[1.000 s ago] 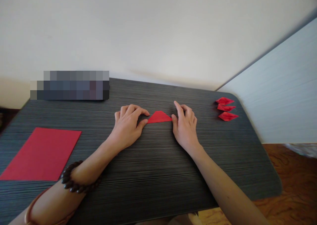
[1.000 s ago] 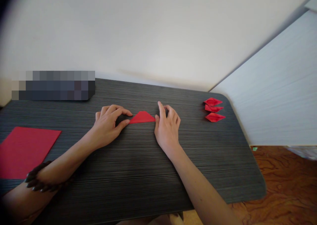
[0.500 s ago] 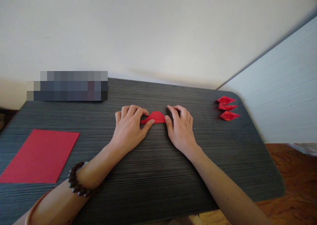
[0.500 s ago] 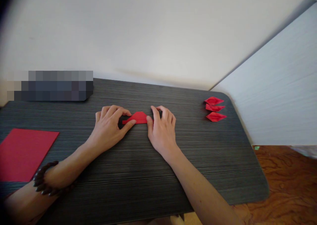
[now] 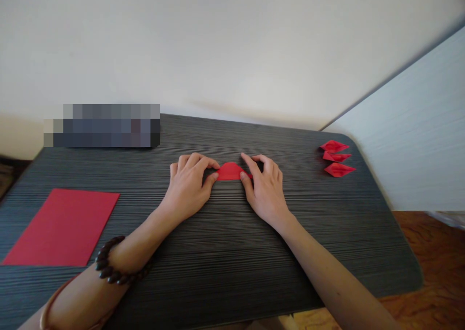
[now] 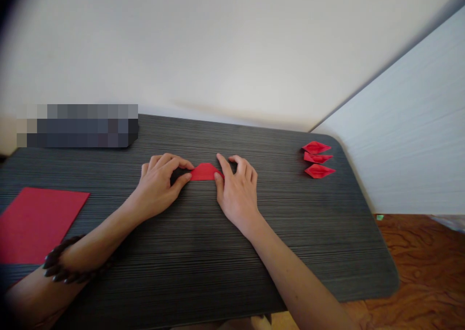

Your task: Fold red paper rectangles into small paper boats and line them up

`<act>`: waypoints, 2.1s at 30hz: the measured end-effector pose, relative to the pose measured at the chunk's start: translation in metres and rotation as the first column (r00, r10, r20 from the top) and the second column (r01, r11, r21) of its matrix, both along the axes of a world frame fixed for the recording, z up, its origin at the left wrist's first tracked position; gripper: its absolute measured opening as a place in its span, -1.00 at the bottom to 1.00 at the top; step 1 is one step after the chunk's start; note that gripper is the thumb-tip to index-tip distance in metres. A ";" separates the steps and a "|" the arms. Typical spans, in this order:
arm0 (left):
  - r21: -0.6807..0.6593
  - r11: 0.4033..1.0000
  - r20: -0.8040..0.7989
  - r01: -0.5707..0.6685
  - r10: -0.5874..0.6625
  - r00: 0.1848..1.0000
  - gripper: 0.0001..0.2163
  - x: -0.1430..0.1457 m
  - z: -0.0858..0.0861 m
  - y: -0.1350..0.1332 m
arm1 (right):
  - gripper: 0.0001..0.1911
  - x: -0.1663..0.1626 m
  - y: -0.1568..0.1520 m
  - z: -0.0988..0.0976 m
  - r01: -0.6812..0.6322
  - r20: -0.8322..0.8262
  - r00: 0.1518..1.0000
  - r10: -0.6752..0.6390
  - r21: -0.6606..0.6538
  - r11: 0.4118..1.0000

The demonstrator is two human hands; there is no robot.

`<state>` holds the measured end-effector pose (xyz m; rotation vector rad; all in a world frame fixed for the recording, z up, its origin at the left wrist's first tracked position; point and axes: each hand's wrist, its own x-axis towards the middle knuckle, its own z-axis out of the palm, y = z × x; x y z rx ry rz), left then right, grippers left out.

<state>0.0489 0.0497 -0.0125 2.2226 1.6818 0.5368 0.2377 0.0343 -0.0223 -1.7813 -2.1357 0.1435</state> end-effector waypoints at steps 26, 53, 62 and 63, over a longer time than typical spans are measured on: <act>0.043 0.985 0.194 0.167 -0.172 0.966 -0.89 0.001 0.004 -0.003 | -0.91 0.004 -0.001 0.005 -0.231 -0.355 0.894 0.272 0.154 0.961; 0.197 0.957 0.293 0.211 -0.263 0.919 -0.92 -0.004 0.005 -0.002 | -0.87 0.003 -0.001 0.009 -0.333 -0.447 0.793 0.413 0.249 0.909; 0.230 0.942 0.337 0.244 -0.312 0.888 -0.89 -0.002 0.008 -0.005 | -0.87 0.001 -0.003 0.012 -0.327 -0.481 0.771 0.418 0.265 0.907; 0.237 0.941 0.330 0.243 -0.313 0.891 -0.90 -0.002 0.008 -0.005 | -0.87 0.001 -0.003 0.012 -0.329 -0.484 0.767 0.421 0.267 0.906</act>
